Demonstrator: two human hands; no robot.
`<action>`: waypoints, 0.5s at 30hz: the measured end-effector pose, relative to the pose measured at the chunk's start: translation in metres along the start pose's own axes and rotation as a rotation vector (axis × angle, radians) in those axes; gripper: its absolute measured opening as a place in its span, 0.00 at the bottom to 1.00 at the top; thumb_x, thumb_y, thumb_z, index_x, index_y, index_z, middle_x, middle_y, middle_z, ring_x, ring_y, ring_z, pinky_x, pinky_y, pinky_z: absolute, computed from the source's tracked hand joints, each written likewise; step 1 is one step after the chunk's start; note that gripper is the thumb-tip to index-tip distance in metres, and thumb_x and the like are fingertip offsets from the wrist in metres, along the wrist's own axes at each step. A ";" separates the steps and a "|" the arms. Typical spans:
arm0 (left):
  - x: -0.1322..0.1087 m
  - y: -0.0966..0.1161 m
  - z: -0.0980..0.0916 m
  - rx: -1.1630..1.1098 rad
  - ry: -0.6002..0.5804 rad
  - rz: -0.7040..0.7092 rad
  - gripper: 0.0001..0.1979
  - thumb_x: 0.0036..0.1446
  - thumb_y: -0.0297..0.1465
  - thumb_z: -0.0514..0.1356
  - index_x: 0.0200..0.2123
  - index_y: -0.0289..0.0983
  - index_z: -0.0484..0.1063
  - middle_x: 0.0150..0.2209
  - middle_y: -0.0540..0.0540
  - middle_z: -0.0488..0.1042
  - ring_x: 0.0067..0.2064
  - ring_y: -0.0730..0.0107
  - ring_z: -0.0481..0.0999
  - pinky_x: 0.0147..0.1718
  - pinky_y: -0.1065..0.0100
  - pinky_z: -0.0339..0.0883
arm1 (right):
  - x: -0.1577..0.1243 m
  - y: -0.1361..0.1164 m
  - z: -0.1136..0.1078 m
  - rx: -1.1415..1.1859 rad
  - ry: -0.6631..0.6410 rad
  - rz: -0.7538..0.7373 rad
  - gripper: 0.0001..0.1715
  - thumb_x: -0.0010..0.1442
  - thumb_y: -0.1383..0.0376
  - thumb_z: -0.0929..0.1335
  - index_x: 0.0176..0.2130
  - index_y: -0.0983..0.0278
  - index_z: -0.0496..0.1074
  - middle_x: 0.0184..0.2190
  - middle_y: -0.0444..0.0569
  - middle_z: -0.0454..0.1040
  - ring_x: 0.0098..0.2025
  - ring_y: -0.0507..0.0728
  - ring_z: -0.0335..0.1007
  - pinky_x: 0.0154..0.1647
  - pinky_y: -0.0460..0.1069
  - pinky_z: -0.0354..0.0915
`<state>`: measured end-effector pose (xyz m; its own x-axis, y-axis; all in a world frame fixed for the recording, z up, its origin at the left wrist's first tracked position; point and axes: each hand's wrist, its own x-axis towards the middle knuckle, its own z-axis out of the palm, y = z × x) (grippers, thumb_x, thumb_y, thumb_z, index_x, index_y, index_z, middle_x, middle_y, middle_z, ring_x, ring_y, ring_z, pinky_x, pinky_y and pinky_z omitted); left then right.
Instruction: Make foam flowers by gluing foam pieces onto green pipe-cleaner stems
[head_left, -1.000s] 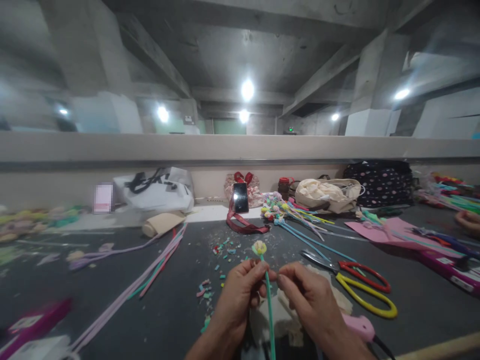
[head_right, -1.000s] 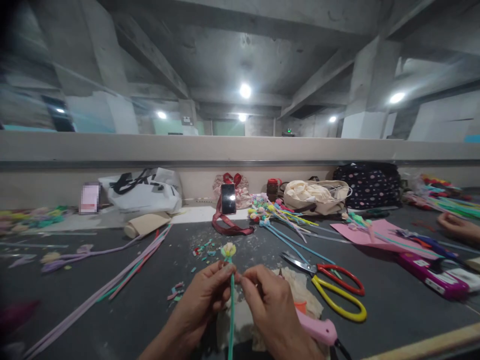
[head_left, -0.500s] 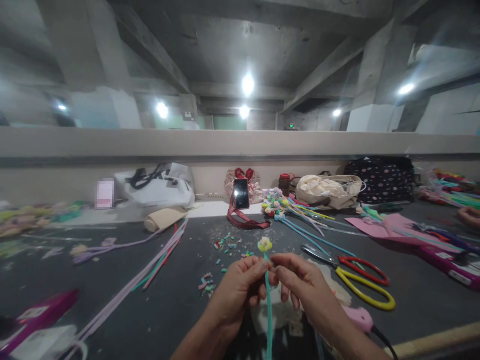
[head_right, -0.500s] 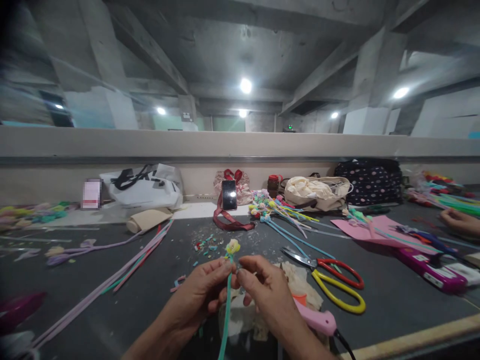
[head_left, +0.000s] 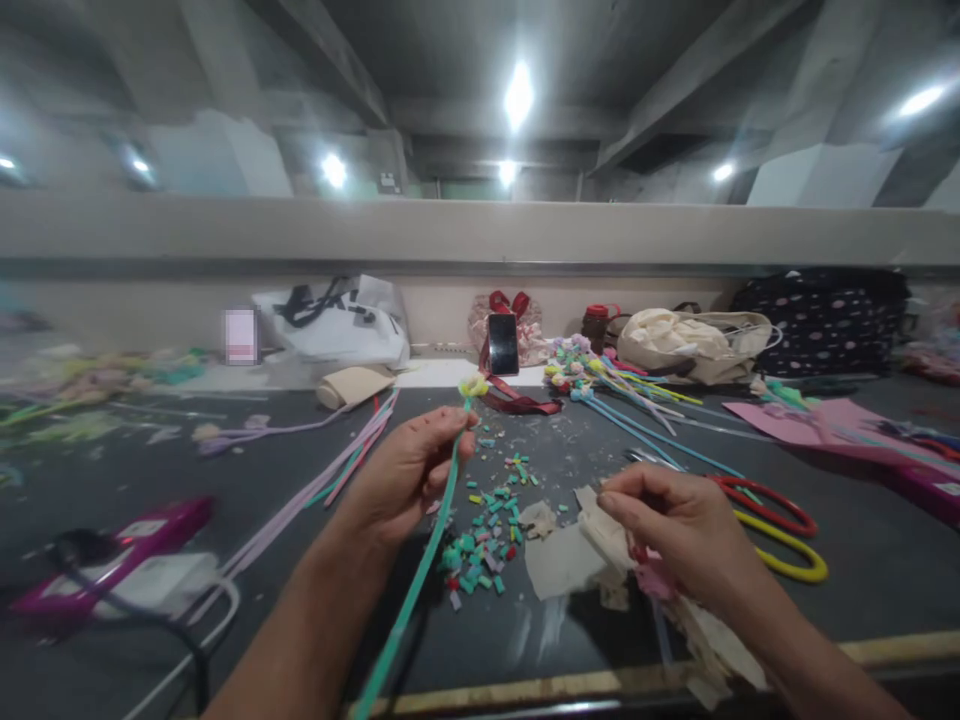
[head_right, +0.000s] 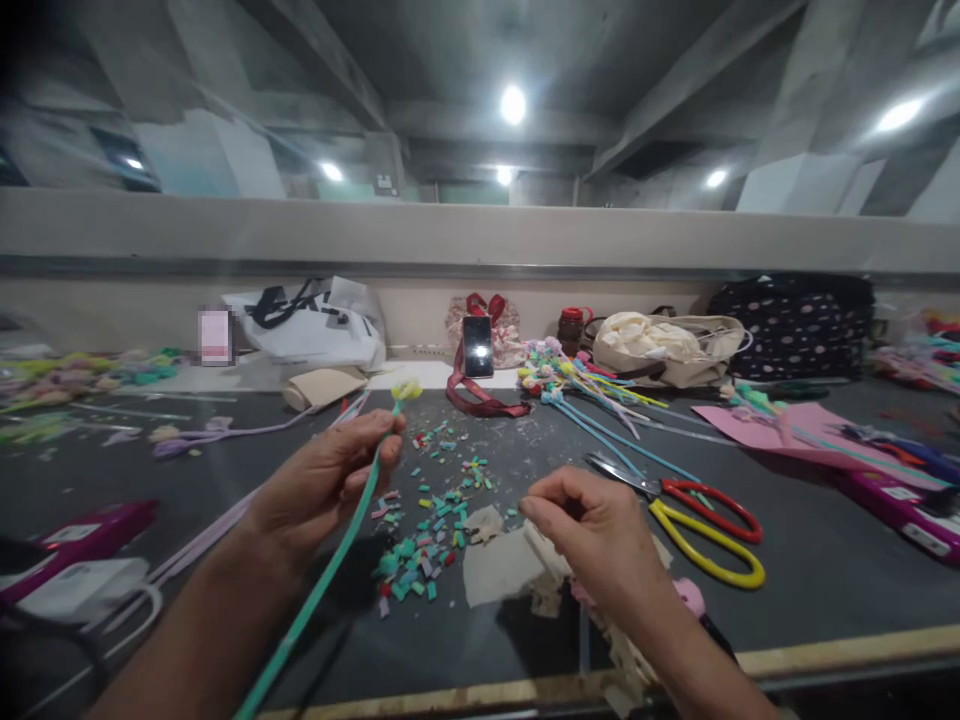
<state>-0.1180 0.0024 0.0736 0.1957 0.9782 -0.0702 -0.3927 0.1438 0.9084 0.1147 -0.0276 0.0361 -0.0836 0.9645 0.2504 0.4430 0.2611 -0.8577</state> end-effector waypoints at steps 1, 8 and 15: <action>0.000 0.000 -0.003 -0.022 0.005 -0.011 0.06 0.46 0.30 0.57 0.27 0.33 0.68 0.16 0.55 0.65 0.10 0.90 0.52 0.06 0.86 0.45 | 0.000 0.000 0.001 -0.028 -0.005 -0.009 0.09 0.48 0.62 0.65 0.26 0.65 0.70 0.17 0.41 0.65 0.17 0.48 0.58 0.16 0.42 0.55; 0.004 -0.012 -0.015 -0.082 0.030 -0.092 0.05 0.43 0.29 0.60 0.24 0.32 0.68 0.15 0.55 0.66 0.10 0.91 0.55 0.06 0.88 0.46 | 0.001 -0.002 0.012 -0.242 -0.063 -0.097 0.10 0.51 0.62 0.63 0.25 0.65 0.69 0.18 0.41 0.65 0.18 0.48 0.57 0.15 0.41 0.52; 0.013 -0.012 -0.034 -0.170 0.025 -0.044 0.04 0.45 0.28 0.58 0.26 0.33 0.69 0.15 0.54 0.67 0.10 0.90 0.57 0.06 0.88 0.47 | -0.001 0.001 0.032 -0.416 -0.375 -0.284 0.09 0.54 0.68 0.61 0.26 0.63 0.69 0.22 0.43 0.69 0.25 0.50 0.64 0.27 0.43 0.56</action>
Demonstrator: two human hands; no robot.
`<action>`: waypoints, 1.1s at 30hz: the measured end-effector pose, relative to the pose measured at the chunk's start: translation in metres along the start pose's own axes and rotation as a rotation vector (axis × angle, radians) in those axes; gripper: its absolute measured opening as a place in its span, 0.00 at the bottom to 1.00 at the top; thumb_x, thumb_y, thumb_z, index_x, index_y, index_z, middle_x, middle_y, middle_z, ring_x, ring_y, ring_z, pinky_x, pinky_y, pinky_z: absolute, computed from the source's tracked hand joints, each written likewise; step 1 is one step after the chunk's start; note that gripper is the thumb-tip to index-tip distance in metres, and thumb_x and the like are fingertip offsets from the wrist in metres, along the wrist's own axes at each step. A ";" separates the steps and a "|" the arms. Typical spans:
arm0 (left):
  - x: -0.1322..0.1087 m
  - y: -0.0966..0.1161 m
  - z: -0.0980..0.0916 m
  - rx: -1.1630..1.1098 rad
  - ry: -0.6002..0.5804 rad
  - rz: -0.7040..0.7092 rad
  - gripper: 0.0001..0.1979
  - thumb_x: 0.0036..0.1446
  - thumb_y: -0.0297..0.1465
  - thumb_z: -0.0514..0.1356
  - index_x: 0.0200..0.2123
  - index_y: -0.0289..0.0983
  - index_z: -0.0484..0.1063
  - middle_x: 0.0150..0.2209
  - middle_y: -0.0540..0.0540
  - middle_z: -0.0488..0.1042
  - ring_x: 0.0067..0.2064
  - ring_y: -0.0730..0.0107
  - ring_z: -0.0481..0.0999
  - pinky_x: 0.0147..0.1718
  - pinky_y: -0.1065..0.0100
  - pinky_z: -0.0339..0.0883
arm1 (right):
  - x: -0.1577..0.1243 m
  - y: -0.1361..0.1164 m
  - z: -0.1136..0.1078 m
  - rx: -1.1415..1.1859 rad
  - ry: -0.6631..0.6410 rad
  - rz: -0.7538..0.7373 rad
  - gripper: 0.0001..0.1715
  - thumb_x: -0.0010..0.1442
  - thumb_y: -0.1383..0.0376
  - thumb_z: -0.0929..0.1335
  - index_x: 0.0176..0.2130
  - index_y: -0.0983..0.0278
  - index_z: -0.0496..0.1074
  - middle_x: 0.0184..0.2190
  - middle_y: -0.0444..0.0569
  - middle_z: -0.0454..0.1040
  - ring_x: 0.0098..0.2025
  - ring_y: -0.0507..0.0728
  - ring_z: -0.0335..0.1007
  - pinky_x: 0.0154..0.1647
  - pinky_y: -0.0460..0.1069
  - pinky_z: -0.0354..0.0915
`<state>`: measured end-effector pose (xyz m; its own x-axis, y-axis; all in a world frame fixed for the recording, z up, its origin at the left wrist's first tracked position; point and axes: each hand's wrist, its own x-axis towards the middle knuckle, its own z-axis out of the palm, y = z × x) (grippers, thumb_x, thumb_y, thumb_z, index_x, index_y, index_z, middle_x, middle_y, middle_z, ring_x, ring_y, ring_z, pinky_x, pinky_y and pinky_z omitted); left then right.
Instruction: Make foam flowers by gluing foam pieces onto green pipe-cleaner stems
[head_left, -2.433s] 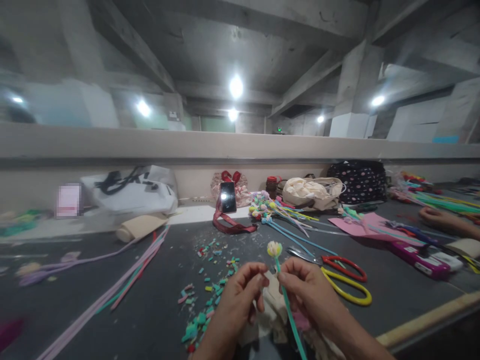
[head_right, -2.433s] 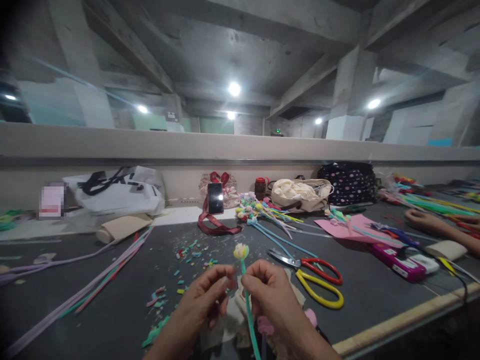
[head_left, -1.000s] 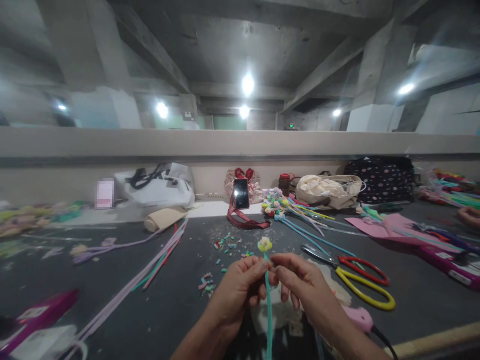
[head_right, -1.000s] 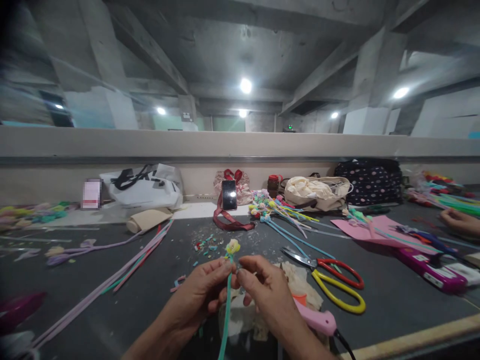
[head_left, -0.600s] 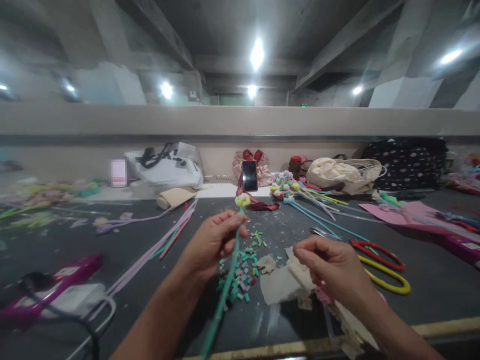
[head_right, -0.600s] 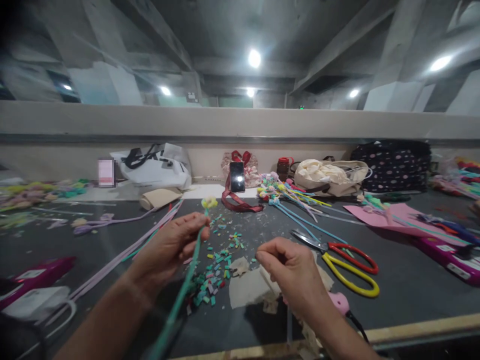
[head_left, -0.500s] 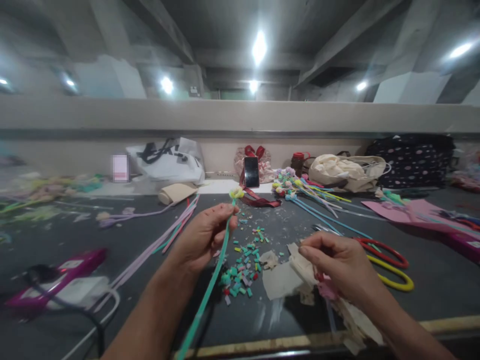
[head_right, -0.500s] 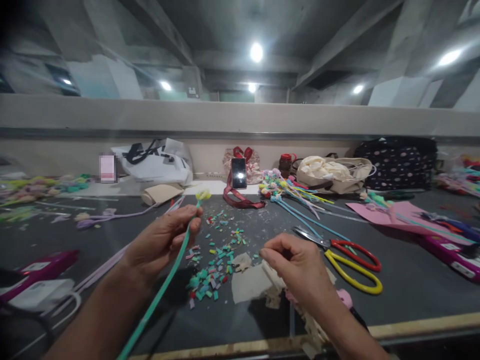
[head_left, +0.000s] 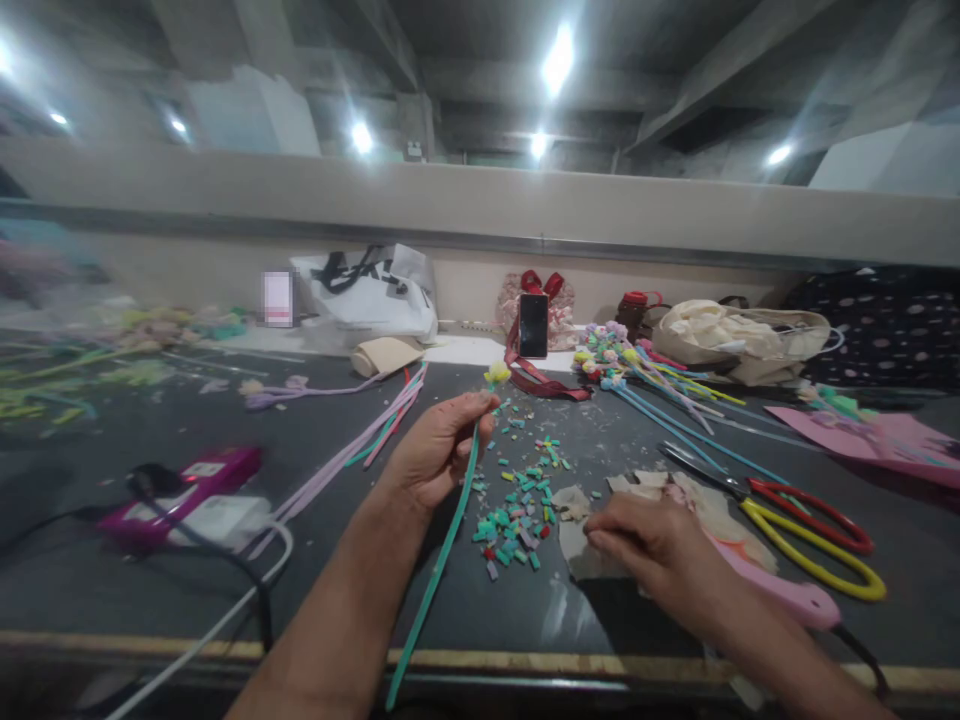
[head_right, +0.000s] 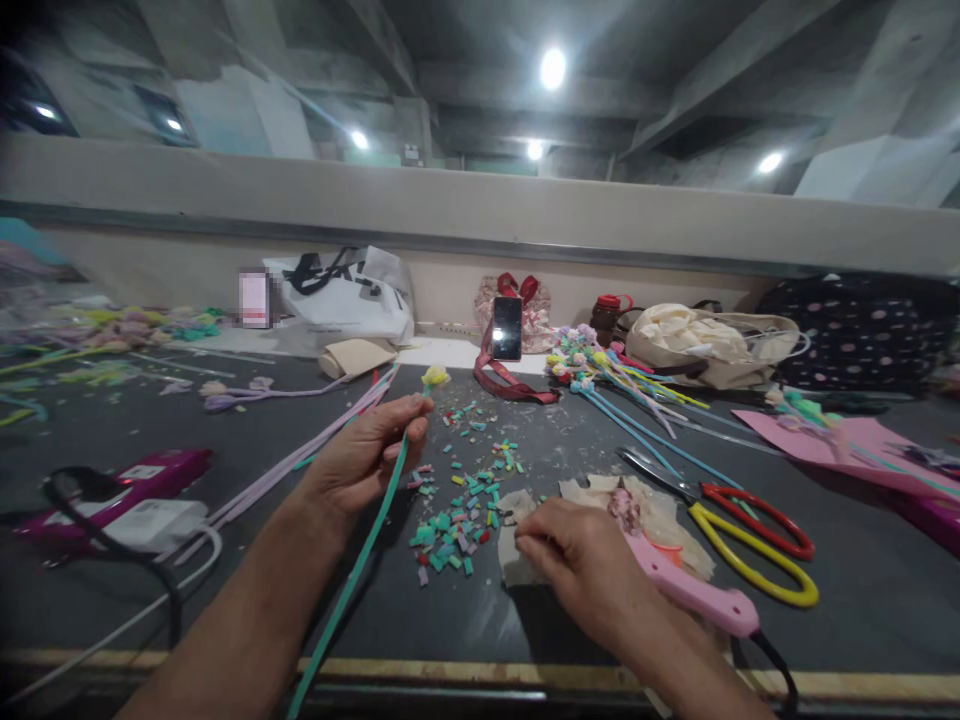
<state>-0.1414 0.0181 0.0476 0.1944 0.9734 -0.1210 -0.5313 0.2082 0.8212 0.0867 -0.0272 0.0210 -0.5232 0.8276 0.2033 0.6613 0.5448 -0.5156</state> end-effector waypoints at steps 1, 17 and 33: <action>0.000 0.000 -0.001 0.000 0.007 0.010 0.04 0.45 0.28 0.57 0.25 0.33 0.69 0.14 0.54 0.66 0.10 0.90 0.57 0.06 0.88 0.47 | -0.001 -0.004 0.004 -0.027 -0.064 -0.048 0.09 0.54 0.69 0.61 0.29 0.63 0.69 0.24 0.43 0.69 0.27 0.50 0.64 0.28 0.43 0.56; -0.005 -0.004 -0.004 0.085 0.056 0.103 0.06 0.45 0.31 0.58 0.27 0.34 0.69 0.16 0.56 0.65 0.10 0.89 0.54 0.06 0.85 0.46 | 0.078 -0.008 -0.004 -0.225 0.025 -0.178 0.08 0.53 0.68 0.61 0.32 0.64 0.69 0.27 0.45 0.71 0.29 0.51 0.66 0.28 0.43 0.56; -0.004 -0.013 0.003 0.184 0.099 0.140 0.07 0.45 0.32 0.57 0.29 0.34 0.69 0.16 0.56 0.63 0.13 0.85 0.58 0.11 0.81 0.51 | 0.055 -0.003 0.015 -0.372 -0.119 -0.190 0.10 0.51 0.68 0.62 0.33 0.60 0.70 0.31 0.46 0.71 0.29 0.53 0.66 0.26 0.44 0.53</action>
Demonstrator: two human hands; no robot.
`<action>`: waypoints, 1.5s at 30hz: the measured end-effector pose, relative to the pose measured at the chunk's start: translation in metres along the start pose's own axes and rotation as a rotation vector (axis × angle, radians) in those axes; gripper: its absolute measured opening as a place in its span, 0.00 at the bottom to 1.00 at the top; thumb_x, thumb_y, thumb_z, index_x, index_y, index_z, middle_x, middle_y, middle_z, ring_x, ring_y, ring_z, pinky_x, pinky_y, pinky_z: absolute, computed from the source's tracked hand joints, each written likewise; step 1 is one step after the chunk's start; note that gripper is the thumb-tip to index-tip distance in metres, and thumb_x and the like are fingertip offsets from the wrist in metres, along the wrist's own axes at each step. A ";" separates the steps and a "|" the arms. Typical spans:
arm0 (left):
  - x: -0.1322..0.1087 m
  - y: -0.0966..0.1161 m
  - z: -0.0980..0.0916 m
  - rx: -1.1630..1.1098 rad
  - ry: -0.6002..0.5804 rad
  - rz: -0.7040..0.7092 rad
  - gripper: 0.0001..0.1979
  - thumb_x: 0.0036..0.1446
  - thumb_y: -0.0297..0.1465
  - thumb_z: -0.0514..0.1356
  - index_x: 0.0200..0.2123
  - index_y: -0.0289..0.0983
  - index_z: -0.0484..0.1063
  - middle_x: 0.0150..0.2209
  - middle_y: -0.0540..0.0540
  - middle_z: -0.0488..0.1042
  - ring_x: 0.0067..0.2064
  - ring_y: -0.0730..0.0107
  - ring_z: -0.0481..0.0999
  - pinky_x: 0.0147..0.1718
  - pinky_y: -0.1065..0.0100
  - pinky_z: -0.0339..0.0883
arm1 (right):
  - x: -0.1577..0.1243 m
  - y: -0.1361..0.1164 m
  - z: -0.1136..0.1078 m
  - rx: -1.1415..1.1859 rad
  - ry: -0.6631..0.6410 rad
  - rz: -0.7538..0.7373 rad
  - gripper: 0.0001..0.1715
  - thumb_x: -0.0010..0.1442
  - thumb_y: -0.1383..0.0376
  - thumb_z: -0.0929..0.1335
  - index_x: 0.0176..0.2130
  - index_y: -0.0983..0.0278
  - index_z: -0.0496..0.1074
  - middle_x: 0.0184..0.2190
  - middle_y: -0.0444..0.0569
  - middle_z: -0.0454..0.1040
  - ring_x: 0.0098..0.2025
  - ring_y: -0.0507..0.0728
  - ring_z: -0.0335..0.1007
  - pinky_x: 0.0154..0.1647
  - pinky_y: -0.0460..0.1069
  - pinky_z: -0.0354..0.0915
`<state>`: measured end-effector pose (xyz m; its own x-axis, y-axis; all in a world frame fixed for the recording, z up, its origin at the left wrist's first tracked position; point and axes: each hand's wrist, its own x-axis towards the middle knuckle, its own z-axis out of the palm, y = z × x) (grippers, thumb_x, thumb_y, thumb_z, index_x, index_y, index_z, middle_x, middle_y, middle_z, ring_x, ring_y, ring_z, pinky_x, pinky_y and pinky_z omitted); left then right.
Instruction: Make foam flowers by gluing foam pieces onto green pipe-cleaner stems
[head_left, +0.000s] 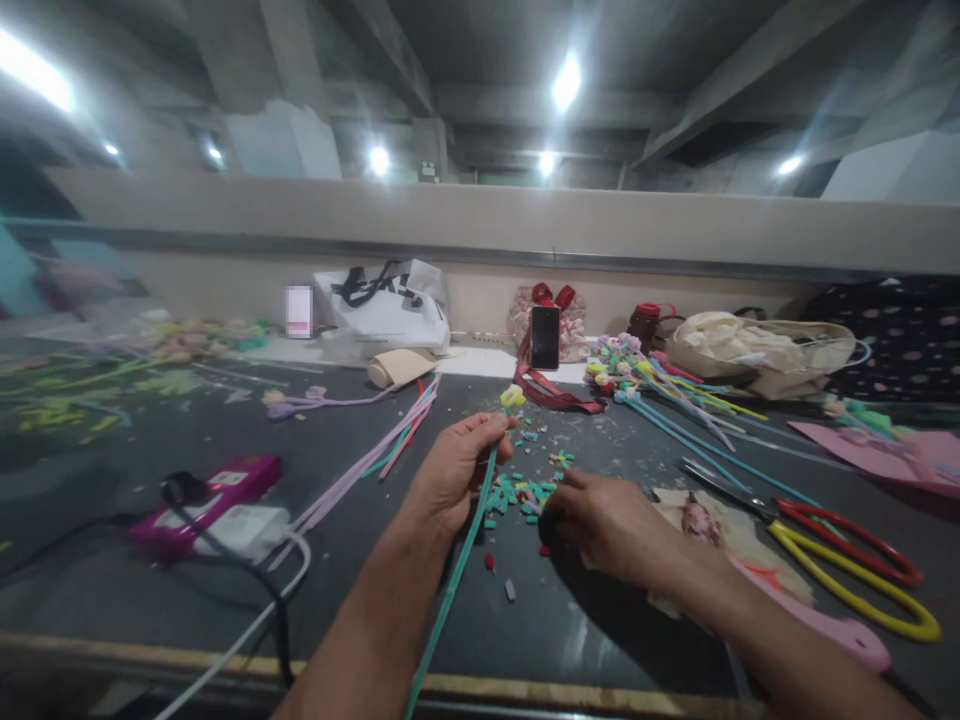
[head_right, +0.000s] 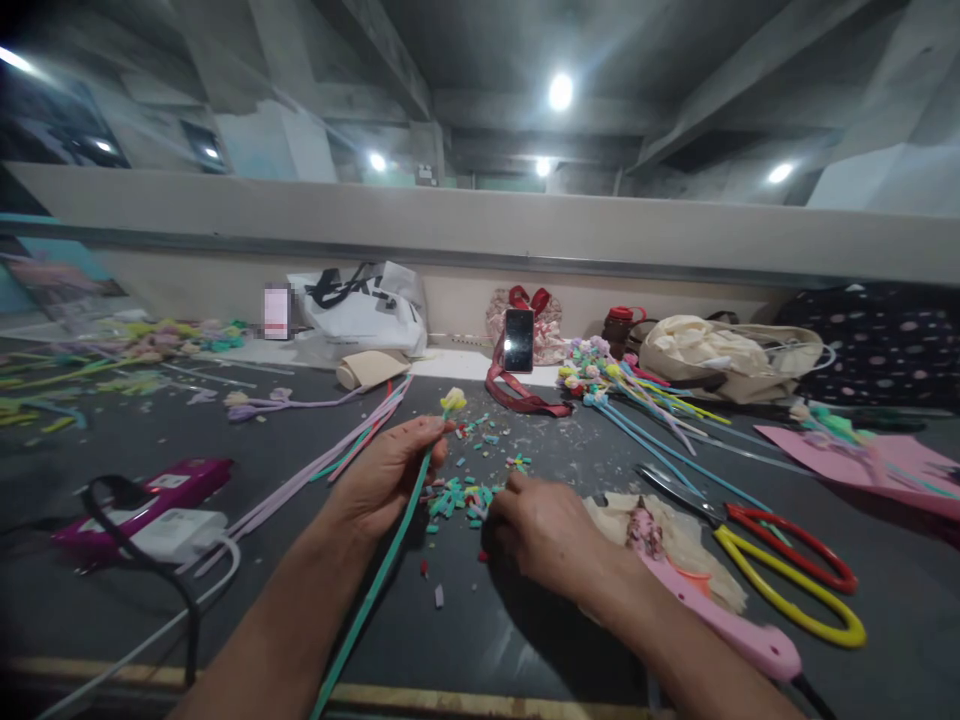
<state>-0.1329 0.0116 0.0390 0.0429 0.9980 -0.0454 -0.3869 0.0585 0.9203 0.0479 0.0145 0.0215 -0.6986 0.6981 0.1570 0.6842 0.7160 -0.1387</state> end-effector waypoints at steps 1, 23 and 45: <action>0.000 0.001 -0.001 0.005 0.012 0.005 0.08 0.45 0.33 0.57 0.29 0.34 0.69 0.16 0.56 0.63 0.14 0.85 0.58 0.11 0.81 0.51 | 0.004 0.002 0.000 0.007 0.037 0.028 0.10 0.51 0.69 0.62 0.34 0.61 0.70 0.31 0.46 0.71 0.29 0.53 0.66 0.26 0.44 0.53; -0.002 0.000 0.004 -0.027 0.019 -0.020 0.07 0.43 0.32 0.60 0.25 0.34 0.69 0.18 0.54 0.67 0.16 0.84 0.62 0.13 0.81 0.53 | -0.017 0.019 -0.009 -0.032 -0.045 0.146 0.09 0.51 0.68 0.61 0.29 0.61 0.71 0.26 0.44 0.73 0.27 0.52 0.66 0.24 0.43 0.51; -0.003 0.005 0.001 -0.093 0.087 0.040 0.07 0.42 0.31 0.60 0.28 0.35 0.69 0.17 0.56 0.66 0.15 0.84 0.62 0.12 0.81 0.54 | 0.040 0.029 -0.008 -0.060 0.045 0.137 0.13 0.54 0.68 0.59 0.34 0.64 0.70 0.29 0.48 0.73 0.31 0.53 0.67 0.27 0.44 0.55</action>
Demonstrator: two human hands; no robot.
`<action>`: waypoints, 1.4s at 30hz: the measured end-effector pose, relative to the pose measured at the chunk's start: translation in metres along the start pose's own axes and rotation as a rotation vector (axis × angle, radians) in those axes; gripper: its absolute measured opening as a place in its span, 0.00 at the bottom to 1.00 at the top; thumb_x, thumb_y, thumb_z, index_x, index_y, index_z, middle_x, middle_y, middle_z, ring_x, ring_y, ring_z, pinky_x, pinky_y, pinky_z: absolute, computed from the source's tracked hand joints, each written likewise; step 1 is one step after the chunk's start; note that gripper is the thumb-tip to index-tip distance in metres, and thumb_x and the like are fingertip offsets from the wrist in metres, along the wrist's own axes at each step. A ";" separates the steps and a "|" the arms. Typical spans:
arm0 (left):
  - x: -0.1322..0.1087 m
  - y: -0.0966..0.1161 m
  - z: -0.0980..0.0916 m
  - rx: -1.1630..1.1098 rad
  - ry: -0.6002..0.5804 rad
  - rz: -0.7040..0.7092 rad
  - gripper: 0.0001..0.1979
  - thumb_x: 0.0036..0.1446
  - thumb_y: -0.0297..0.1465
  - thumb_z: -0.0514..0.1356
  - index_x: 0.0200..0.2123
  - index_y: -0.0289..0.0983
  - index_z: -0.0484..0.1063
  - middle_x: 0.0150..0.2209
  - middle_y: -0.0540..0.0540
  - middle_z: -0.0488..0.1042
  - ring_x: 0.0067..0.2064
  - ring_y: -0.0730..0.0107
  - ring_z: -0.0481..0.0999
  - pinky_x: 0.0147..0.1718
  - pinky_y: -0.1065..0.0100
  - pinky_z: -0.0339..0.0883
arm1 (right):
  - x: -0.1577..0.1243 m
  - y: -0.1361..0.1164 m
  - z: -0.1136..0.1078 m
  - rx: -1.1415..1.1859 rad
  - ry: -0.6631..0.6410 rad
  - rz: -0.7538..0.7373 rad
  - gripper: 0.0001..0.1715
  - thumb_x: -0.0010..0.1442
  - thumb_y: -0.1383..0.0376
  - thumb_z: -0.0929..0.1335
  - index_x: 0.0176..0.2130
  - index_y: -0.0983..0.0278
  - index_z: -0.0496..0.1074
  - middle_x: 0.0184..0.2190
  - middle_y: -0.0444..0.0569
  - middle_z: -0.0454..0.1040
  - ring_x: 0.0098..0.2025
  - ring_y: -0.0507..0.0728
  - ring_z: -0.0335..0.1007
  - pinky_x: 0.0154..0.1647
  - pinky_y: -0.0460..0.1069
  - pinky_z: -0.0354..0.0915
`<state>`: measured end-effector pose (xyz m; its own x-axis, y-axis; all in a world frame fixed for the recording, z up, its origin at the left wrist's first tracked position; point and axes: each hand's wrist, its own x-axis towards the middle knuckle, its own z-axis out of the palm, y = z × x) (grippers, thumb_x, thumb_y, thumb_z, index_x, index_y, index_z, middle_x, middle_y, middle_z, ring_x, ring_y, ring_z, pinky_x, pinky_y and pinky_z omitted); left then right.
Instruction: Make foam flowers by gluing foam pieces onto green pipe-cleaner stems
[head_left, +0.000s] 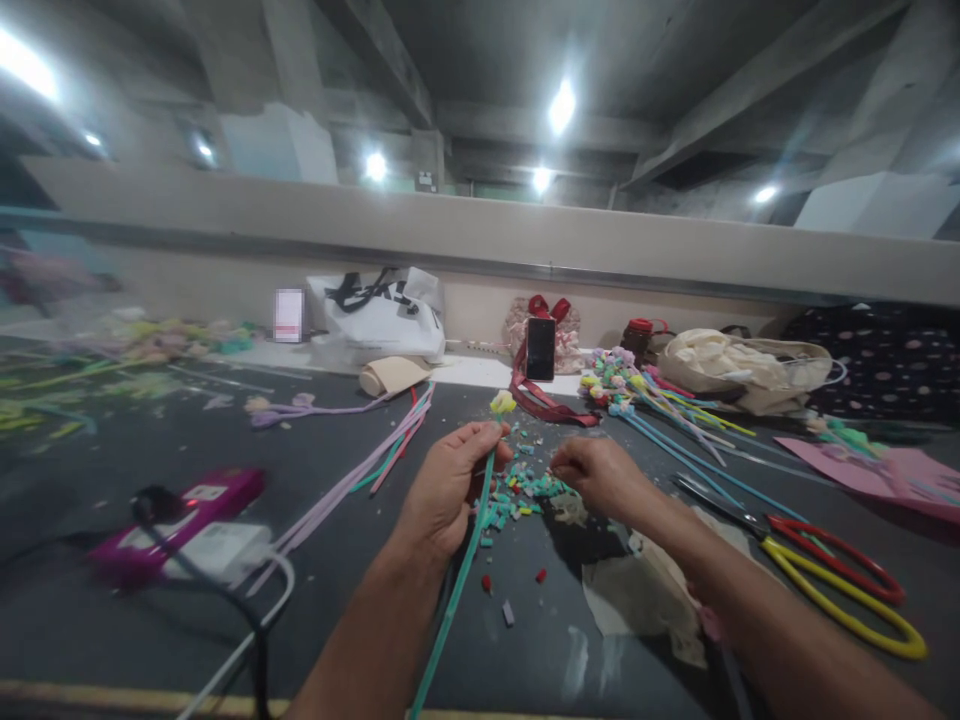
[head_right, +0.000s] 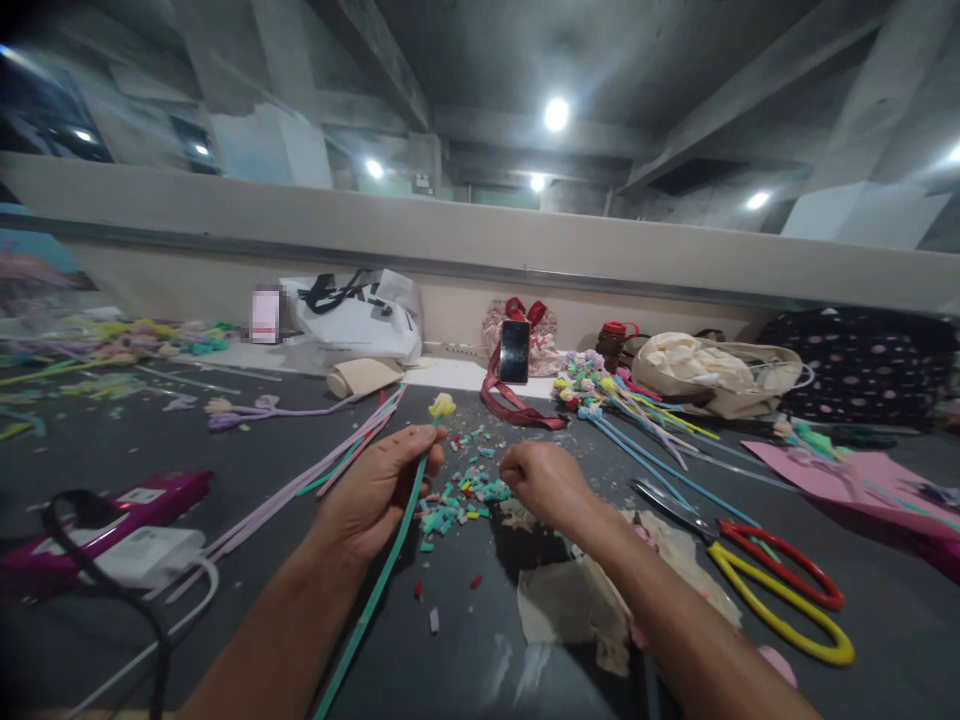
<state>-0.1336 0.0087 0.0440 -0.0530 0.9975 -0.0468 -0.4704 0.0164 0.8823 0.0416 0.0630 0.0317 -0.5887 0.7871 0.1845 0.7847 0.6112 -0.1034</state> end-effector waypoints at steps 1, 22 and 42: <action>0.000 0.000 0.000 0.001 0.000 0.004 0.07 0.42 0.31 0.60 0.28 0.35 0.69 0.17 0.55 0.67 0.16 0.84 0.62 0.13 0.82 0.54 | -0.003 0.002 0.000 -0.003 -0.008 0.007 0.13 0.53 0.68 0.59 0.33 0.64 0.71 0.27 0.47 0.73 0.29 0.53 0.67 0.26 0.44 0.54; -0.001 -0.007 0.004 0.061 -0.064 -0.019 0.08 0.45 0.33 0.58 0.25 0.33 0.68 0.17 0.54 0.66 0.15 0.85 0.60 0.12 0.82 0.51 | -0.028 0.011 0.006 0.105 0.034 0.055 0.10 0.49 0.70 0.61 0.30 0.63 0.70 0.25 0.45 0.73 0.26 0.52 0.67 0.24 0.42 0.55; -0.001 -0.006 0.005 0.010 -0.022 -0.062 0.04 0.45 0.29 0.58 0.26 0.34 0.68 0.18 0.52 0.69 0.20 0.81 0.67 0.15 0.82 0.58 | -0.009 -0.004 0.020 0.154 -0.022 0.029 0.08 0.43 0.73 0.63 0.22 0.63 0.71 0.24 0.47 0.72 0.26 0.54 0.65 0.23 0.45 0.50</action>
<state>-0.1264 0.0079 0.0411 -0.0046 0.9958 -0.0912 -0.4637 0.0787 0.8825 0.0396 0.0551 0.0111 -0.5714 0.8052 0.1583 0.7634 0.5924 -0.2575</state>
